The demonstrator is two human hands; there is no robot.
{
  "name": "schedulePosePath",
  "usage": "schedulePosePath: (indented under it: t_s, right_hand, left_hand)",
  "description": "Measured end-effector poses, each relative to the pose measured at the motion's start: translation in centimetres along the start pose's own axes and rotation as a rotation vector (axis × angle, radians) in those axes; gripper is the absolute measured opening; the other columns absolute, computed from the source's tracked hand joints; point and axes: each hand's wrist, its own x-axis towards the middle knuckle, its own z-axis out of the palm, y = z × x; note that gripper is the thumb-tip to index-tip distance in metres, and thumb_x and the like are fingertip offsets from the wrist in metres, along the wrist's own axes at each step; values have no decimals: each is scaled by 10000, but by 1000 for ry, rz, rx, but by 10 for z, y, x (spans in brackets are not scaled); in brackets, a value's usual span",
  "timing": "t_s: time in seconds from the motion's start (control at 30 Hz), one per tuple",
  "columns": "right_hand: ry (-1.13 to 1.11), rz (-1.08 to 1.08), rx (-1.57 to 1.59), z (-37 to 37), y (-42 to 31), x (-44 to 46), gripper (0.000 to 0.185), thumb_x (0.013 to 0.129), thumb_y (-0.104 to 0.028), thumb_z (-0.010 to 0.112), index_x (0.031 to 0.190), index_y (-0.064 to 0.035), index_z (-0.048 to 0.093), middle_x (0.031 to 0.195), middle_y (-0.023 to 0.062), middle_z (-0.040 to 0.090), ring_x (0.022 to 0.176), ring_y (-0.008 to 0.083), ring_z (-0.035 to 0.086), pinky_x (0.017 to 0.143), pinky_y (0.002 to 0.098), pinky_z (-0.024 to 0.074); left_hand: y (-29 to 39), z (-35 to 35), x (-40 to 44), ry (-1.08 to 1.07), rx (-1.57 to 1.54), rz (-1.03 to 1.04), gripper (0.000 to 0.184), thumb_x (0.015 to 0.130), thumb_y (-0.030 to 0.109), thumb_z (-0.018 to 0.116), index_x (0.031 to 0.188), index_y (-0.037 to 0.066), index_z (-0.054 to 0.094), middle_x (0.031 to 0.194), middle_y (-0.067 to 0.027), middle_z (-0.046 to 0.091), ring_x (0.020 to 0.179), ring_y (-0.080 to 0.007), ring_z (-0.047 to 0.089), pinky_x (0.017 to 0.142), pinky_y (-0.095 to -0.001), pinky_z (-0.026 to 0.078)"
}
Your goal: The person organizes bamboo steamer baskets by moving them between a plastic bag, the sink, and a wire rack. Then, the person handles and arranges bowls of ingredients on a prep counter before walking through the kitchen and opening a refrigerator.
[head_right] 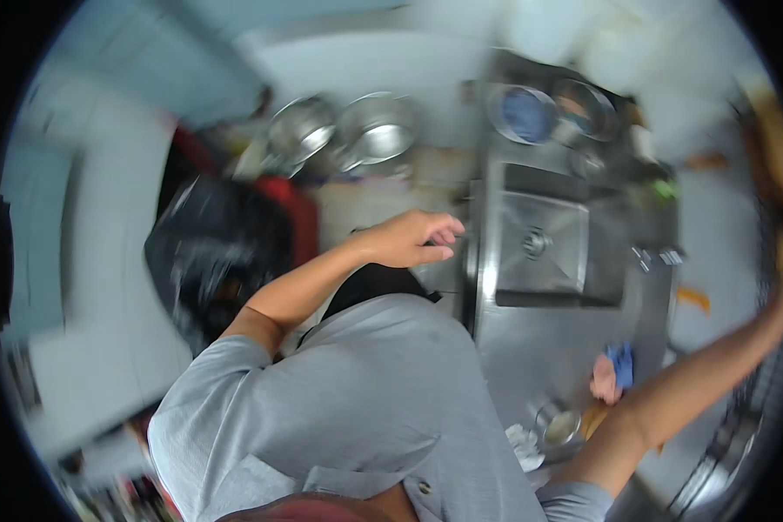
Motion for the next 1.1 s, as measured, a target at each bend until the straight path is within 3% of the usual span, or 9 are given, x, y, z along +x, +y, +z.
schedulePosePath:
  t_s: [0.07, 0.17, 0.27, 0.33, 0.53, 0.77, 0.9, 1.0, 1.1]
  right_hand:
    - [-10, 550, 474, 35, -50, -82, 280, 970, -200, 649, 1072, 47, 733, 1018, 94, 733, 946, 196, 686, 883, 321, 539]
    - [-608, 112, 742, 55, -200, -183, 205, 940, -166, 747, 1097, -33, 738, 1016, 51, 739, 927, 137, 675, 879, 305, 535]
    - [-1209, 331, 1279, 100, -300, -302, 168, 954, -141, 732, 1084, -34, 730, 985, 29, 726, 887, 101, 663, 811, 270, 546]
    - [-1489, 262, 1425, 86, -369, -349, 257, 961, -157, 714, 1167, -4, 692, 1045, 84, 745, 956, 150, 697, 865, 307, 558]
    - [-2028, -314, 1552, 34, -540, -420, 546, 961, -278, 694, 1415, -13, 547, 1362, 198, 641, 1268, 294, 616, 1064, 398, 481]
    - [-1975, -1227, 1175, 34, -715, -532, 773, 931, -348, 702, 1566, -67, 364, 1615, 247, 346, 1471, 402, 386, 1190, 490, 357]
    - [-1797, -999, 866, 70, -785, -534, 797, 940, -353, 686, 1589, -107, 293, 1605, 267, 346, 1464, 426, 386, 1142, 540, 403]
    - [-1807, -713, 747, 97, -827, -465, 732, 938, -345, 684, 1537, -82, 355, 1372, 303, 586, 1212, 455, 618, 985, 554, 517]
    - [-1256, -728, 1103, 146, -846, -444, 552, 965, -333, 650, 1408, -37, 506, 1026, 306, 696, 929, 479, 693, 831, 556, 557]
  left_hand:
    - [-46, 19, -78, 150, 35, -201, 445, 939, 223, 716, 1306, 9, 584, 1128, -198, 730, 1066, -316, 715, 916, -413, 559]
    - [-101, 40, -191, 384, 192, -425, 399, 940, 255, 710, 1240, 1, 636, 1105, -202, 739, 1046, -322, 722, 910, -405, 558]
    - [-160, 60, -315, 681, 172, -607, 358, 950, 227, 696, 1226, 2, 656, 1046, -156, 745, 951, -245, 723, 839, -372, 566]
    - [-172, 61, -376, 910, -388, -780, 271, 994, 159, 629, 1220, 11, 641, 1035, -92, 726, 938, -185, 711, 802, -315, 569]
    - [-262, 57, -498, 1608, -1231, -733, 427, 1052, 238, 551, 1417, 25, 485, 1364, -196, 586, 1106, -367, 674, 899, -490, 580]
    - [-313, 4, -608, 1876, -1688, -52, 704, 883, 513, 775, 1418, 125, 530, 1546, -163, 441, 1371, -423, 478, 1095, -569, 419]
    - [-320, 0, -666, 1924, -1480, -216, 211, 1017, 348, 620, 1092, 155, 657, 1333, -62, 666, 1276, -326, 589, 1027, -527, 440]
    - [-277, -19, -694, 2023, -988, -648, 251, 1016, 379, 603, 1150, 180, 676, 1331, -9, 651, 1199, -243, 607, 977, -462, 435]
    - [-276, -33, -728, 2013, -691, -473, 314, 977, 311, 676, 1200, 97, 730, 1364, -46, 640, 1314, -200, 518, 1102, -394, 358]
